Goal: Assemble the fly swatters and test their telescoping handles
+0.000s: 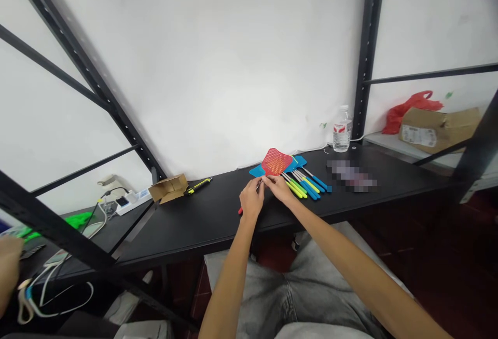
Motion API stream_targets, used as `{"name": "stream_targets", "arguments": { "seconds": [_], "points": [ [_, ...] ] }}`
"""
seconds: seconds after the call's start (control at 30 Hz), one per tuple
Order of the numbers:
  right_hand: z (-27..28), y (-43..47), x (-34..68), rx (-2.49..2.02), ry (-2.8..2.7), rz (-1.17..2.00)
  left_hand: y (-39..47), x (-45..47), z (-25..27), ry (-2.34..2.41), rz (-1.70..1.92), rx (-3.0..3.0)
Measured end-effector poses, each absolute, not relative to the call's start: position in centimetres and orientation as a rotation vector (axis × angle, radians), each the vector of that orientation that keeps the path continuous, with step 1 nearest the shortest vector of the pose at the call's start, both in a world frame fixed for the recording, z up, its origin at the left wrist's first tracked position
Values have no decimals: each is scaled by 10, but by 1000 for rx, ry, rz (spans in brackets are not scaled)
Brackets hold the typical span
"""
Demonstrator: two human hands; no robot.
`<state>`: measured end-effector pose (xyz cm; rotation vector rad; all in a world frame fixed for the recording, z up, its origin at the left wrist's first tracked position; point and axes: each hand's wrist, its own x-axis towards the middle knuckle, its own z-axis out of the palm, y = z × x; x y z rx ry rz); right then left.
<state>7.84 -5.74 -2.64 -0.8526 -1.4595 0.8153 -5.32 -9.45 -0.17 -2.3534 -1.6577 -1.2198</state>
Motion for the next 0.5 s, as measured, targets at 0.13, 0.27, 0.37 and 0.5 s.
{"name": "stream_targets", "arguments": {
  "seconds": [0.13, 0.27, 0.37, 0.5],
  "points": [
    [-32, -54, 76, -839, -1287, 948, -94, -57, -4, -1633, -1236, -2357],
    [-35, -52, 78, -762, -1144, 996, -94, -60, -6, -1673, -1206, -2351],
    [-35, -54, 80, -775, -1186, 998, -95, -62, -6, -1676, -1189, -2373],
    [-35, -56, 80, -781, -1240, 967, -95, -64, -7, -1639, -1192, -2396]
  ]
}}
